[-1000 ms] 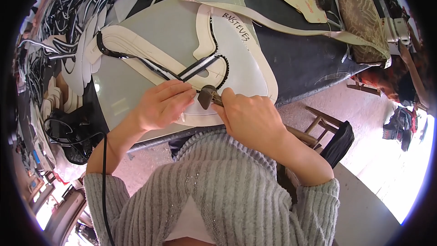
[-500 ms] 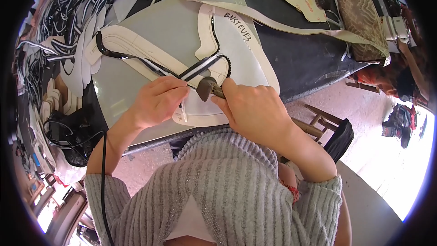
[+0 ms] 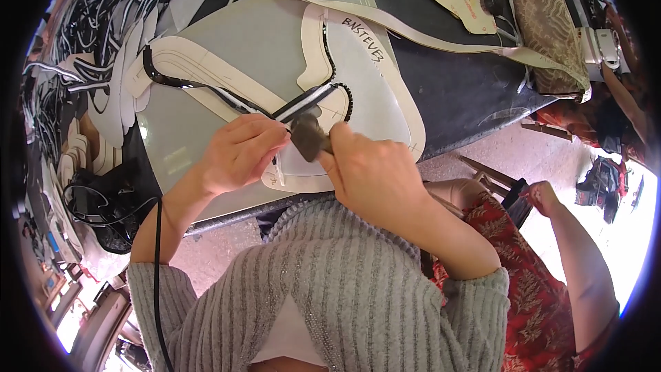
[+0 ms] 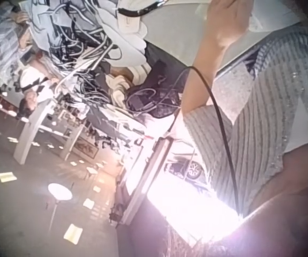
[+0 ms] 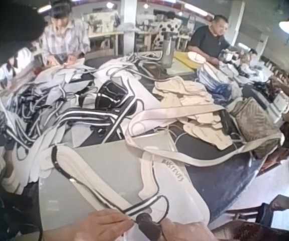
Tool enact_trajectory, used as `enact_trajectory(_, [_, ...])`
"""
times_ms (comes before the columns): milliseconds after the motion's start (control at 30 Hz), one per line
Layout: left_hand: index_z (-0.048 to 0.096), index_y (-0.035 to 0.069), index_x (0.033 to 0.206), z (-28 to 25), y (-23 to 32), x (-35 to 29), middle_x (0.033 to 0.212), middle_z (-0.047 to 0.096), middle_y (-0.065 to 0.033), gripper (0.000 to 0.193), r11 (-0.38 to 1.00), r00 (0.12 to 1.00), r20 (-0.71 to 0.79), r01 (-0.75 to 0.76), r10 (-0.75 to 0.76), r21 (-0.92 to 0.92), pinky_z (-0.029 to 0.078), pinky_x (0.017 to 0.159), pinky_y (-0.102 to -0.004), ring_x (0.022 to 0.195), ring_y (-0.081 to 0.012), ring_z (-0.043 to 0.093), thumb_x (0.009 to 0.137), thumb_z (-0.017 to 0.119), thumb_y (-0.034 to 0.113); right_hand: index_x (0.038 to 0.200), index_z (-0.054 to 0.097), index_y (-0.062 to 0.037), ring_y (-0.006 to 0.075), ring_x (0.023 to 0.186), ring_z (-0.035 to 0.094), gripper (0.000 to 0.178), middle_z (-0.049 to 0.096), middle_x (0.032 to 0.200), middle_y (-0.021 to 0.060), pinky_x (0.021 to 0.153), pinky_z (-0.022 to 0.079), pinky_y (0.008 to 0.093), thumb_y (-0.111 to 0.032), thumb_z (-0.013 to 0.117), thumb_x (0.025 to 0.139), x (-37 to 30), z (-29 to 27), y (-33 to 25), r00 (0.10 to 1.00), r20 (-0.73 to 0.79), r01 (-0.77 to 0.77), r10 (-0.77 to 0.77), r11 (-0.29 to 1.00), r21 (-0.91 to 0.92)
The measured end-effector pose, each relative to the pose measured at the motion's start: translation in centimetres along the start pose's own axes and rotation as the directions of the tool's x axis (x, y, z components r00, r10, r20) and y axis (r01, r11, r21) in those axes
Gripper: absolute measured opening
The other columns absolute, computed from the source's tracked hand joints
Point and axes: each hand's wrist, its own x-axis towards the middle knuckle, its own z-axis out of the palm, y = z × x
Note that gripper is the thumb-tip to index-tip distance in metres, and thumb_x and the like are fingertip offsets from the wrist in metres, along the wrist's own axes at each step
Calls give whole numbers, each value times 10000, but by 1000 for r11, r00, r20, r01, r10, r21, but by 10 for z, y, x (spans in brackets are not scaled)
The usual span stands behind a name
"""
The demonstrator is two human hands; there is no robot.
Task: The recorder uses a small hammer to press and flatten various shoe upper components on a workbench in a factory.
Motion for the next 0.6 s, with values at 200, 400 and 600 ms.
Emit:
enact_trajectory(200, [630, 17, 1098, -7, 5, -1, 988, 668, -96, 323, 998, 997, 54, 63, -62, -12, 539, 781, -378, 903, -294, 649, 777, 644, 55, 822, 492, -20, 357, 524, 611, 329, 586, 596, 146, 484, 463, 454, -300, 562, 978, 1, -3, -6, 985, 172, 8, 7, 996, -86])
enact_trajectory(400, [623, 23, 1038, -7, 1, 8, 942, 671, -105, 340, 994, 995, -27, 95, -97, -62, 561, 761, -381, 845, -295, 667, 729, 741, -57, 827, 494, -15, 363, 525, 612, 328, 580, 575, 151, 487, 460, 463, -299, 566, 974, -1, 13, 3, 991, 136, 18, -7, 997, -79])
enact_trajectory(600, [646, 13, 1037, -19, 3, 8, 967, 675, -120, 373, 998, 998, 67, -2, -2, 62, 571, 785, -395, 890, -305, 674, 680, 740, -40, 843, 495, -11, 373, 548, 618, 322, 583, 574, 155, 510, 467, 466, -297, 571, 968, 2, 3, 4, 988, 152, -2, 3, 1000, -10])
